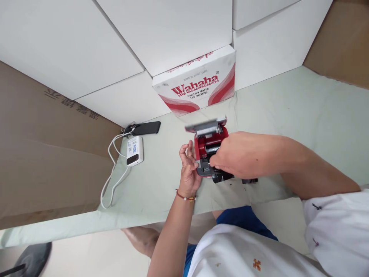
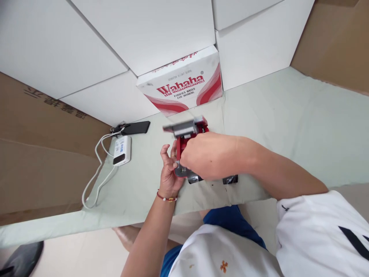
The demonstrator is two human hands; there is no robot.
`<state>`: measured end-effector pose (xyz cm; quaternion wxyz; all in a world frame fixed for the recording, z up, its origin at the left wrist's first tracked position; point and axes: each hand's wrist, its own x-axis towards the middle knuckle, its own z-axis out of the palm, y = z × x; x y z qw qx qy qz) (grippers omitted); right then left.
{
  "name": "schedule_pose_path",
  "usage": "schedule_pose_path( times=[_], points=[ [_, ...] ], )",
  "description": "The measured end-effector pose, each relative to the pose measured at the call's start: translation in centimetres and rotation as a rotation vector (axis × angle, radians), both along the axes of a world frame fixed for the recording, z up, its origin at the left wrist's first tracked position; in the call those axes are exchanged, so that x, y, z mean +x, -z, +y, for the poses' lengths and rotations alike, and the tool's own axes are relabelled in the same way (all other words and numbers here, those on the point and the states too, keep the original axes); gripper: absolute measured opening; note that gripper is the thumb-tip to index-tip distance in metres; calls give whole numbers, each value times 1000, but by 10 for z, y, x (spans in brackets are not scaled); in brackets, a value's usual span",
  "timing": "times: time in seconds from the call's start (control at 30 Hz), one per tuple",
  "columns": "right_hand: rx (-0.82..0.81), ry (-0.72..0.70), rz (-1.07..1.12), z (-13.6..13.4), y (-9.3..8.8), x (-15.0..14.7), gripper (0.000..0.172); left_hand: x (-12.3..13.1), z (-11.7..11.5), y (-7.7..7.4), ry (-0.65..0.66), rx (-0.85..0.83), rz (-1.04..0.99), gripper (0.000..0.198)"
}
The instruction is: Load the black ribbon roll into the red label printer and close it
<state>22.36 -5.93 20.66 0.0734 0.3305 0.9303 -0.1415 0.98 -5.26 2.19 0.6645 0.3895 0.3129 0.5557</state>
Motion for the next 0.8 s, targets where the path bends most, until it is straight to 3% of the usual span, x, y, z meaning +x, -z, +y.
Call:
schedule_pose_path(
  times=[0.13, 0.2, 0.33, 0.47, 0.63, 0.8],
  points=[
    [99, 349, -46, 23, 15, -11, 24, -1, 2, 4, 60, 13, 47, 64],
    [107, 434, -67, 35, 28, -15, 27, -1, 3, 5, 74, 33, 68, 58],
    [54, 371, -137, 49, 50, -18, 25, -1, 3, 5, 51, 35, 76, 54],
    [38, 310, -138, 53, 58, -18, 25, -1, 3, 4, 38, 24, 85, 53],
    [25, 335, -137, 49, 51, -18, 30, 0, 3, 3, 34, 18, 52, 55],
    [33, 325, 38, 37, 16, 9, 33, 0, 3, 3, 40, 14, 66, 56]
  ],
)
